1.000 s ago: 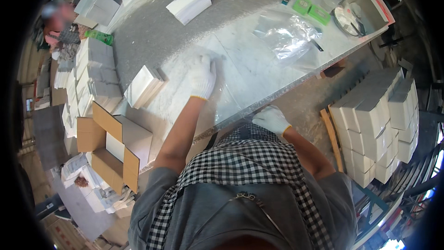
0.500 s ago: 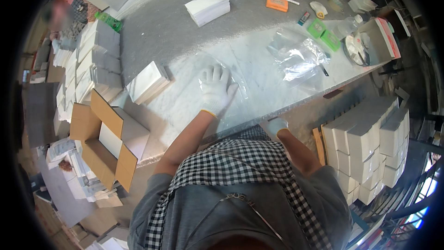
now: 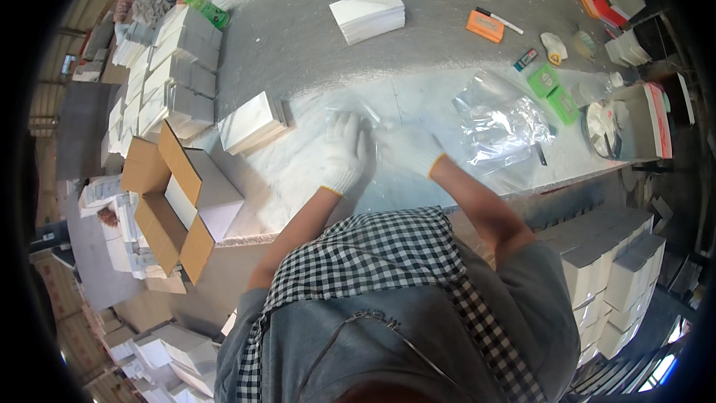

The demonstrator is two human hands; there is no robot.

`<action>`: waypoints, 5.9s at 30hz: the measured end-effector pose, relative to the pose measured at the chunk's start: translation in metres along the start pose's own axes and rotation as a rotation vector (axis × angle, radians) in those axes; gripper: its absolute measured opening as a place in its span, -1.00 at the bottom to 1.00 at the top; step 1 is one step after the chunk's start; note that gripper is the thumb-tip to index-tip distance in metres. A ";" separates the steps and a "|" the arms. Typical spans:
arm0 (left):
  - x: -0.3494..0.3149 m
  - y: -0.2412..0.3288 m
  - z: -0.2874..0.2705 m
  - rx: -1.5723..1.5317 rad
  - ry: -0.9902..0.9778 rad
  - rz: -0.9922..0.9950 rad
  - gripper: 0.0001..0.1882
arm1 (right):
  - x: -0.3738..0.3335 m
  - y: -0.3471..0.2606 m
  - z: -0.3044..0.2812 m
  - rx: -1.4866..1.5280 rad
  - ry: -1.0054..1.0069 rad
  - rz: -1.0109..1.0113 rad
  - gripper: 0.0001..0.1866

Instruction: The person wraps small white rectangular items in clear plastic wrap, then places them into a cardboard box. The person uses a handheld sealing tool to seal the plastic wrap around each item before stacking them.

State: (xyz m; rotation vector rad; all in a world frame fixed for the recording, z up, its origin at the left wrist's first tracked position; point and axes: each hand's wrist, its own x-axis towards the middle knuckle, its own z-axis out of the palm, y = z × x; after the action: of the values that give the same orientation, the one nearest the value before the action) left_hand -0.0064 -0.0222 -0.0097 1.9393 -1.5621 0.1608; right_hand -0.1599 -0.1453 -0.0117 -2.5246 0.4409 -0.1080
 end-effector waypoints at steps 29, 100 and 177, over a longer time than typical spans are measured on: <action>-0.005 -0.015 -0.006 0.066 -0.282 0.154 -0.35 | 0.255 0.106 -0.171 -0.573 -0.086 0.052 -0.05; 0.038 -0.058 -0.036 0.192 -0.768 0.078 -0.02 | 0.148 0.069 -0.042 -0.055 0.040 0.425 -0.75; 0.005 -0.011 -0.019 0.109 -0.336 0.216 -0.43 | 0.247 0.103 -0.165 -0.523 0.003 -0.042 -0.22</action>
State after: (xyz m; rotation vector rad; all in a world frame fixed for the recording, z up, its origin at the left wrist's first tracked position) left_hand 0.0106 -0.0148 0.0035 1.9519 -2.0213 0.0085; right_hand 0.0149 -0.3950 0.0652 -3.0475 0.4641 -0.0107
